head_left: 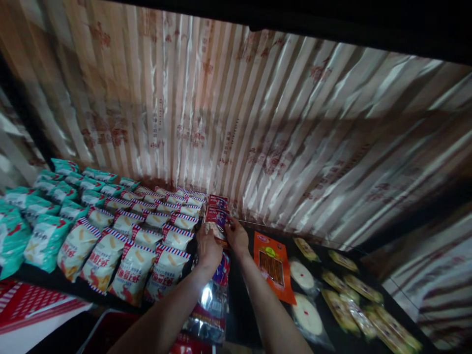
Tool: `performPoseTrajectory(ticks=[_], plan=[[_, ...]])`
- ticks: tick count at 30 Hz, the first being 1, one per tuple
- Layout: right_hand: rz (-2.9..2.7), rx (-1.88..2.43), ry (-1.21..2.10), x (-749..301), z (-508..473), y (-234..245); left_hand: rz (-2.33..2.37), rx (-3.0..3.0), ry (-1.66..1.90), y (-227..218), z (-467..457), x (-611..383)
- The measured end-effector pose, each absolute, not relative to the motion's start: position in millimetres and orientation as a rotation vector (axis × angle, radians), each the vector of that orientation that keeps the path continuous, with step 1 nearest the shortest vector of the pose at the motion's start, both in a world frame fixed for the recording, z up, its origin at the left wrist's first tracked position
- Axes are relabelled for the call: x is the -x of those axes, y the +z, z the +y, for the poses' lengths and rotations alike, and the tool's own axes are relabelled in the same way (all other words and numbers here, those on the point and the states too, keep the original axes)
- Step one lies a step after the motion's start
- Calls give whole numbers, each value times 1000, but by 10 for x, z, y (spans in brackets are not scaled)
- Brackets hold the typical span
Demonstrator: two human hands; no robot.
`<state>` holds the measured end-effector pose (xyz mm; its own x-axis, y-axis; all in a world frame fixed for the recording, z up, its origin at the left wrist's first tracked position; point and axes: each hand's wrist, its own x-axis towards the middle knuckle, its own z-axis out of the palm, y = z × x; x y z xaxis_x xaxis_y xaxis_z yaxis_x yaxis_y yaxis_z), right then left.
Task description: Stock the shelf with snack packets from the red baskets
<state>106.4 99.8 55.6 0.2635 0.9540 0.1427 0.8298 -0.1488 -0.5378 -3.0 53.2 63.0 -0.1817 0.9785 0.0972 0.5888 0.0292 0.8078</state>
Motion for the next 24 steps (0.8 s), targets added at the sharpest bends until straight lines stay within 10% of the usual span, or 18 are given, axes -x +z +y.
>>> performPoseTrajectory(ticks=[24], plan=[[-2012, 1789, 44, -872, 1260, 223, 2033, -1880, 688, 670, 432, 35]])
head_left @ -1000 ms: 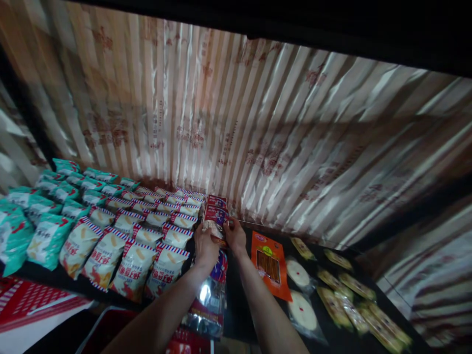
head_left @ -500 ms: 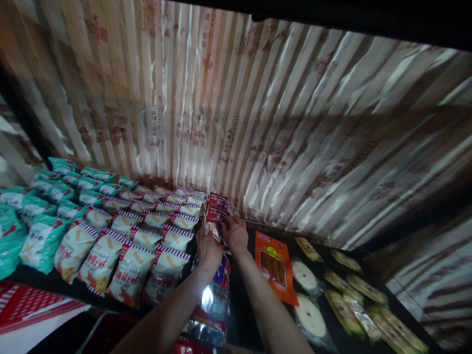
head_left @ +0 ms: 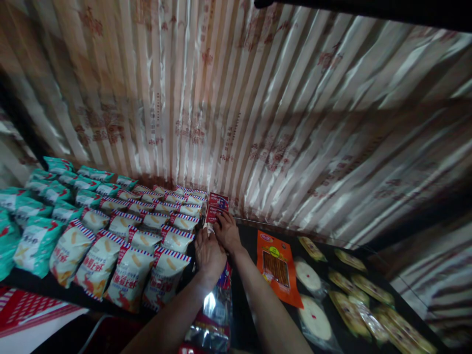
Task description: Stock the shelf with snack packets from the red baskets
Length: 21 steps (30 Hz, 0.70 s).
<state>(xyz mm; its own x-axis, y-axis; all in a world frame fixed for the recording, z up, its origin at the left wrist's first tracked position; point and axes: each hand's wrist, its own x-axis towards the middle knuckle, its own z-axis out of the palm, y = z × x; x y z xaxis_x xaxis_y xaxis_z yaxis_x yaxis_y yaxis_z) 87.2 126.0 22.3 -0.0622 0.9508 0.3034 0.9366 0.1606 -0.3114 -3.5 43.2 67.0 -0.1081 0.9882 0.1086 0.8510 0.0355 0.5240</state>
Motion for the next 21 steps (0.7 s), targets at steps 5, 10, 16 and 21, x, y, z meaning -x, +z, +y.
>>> performPoseTrajectory(ticks=[5, 10, 16, 21], plan=[[-2000, 1816, 49, -837, 1237, 219, 2073, -1928, 656, 570, 423, -10], [-1991, 1882, 54, -812, 1214, 223, 2110, -2138, 664, 367, 414, -70], [-2045, 1843, -30, -829, 1254, 321, 2119, -2276, 697, 209, 441, -116], [-2029, 1860, -92, -783, 1405, 387, 2137, -2273, 726, 111, 465, -152]])
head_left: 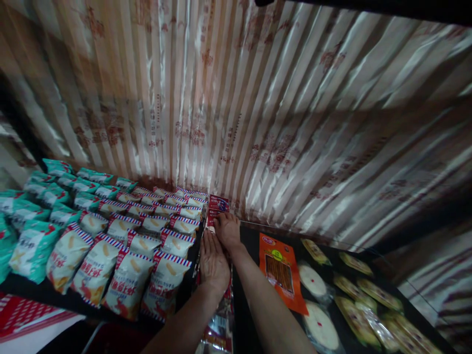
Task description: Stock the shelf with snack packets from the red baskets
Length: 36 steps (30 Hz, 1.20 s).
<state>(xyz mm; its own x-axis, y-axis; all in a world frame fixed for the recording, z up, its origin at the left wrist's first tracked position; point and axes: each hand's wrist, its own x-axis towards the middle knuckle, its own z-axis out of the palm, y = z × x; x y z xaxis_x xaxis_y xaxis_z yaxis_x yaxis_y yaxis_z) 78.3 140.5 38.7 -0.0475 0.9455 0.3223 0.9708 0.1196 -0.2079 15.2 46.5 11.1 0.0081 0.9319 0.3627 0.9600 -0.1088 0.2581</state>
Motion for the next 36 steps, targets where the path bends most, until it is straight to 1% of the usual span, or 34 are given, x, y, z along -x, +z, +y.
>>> performPoseTrajectory(ticks=[7, 20, 30, 36], plan=[[-2260, 1659, -79, -777, 1574, 245, -2096, 2193, -646, 77, 464, -179], [-2245, 1654, 111, -786, 1574, 123, -2112, 2288, -528, 76, 455, -162], [-2181, 1746, 102, -741, 1529, 327, -2147, 2237, -695, 135, 436, -133], [-2137, 1598, 74, -718, 1444, 452, -2136, 2218, -772, 200, 402, -108]])
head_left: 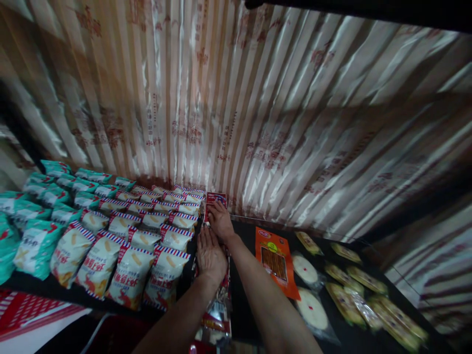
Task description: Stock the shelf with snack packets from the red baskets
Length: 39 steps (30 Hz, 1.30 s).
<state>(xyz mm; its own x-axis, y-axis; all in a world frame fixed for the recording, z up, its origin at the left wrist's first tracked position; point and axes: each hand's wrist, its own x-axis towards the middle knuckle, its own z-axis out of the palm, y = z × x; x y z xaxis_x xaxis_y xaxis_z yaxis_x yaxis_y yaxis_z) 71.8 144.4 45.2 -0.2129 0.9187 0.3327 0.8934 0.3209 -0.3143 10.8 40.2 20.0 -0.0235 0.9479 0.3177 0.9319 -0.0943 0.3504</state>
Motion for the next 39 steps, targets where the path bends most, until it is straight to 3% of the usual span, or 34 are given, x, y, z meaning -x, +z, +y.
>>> performPoseTrajectory(ticks=[12, 23, 28, 34, 39], plan=[[-1662, 1490, 143, -1042, 776, 597, 1978, -2139, 836, 423, 338, -51], [-1472, 1392, 277, -909, -799, 537, 1702, -2056, 1151, 776, -316, 267], [-1752, 1265, 443, -539, -1644, 358, 1390, -1993, 1226, 377, -1384, 799], [-2210, 1452, 1101, -47, -1923, -118, 1917, -1427, 619, -514, -2165, 1394], [-2297, 1608, 1245, 227, -1733, -592, 2068, -1220, 405, -858, -2065, 1549]])
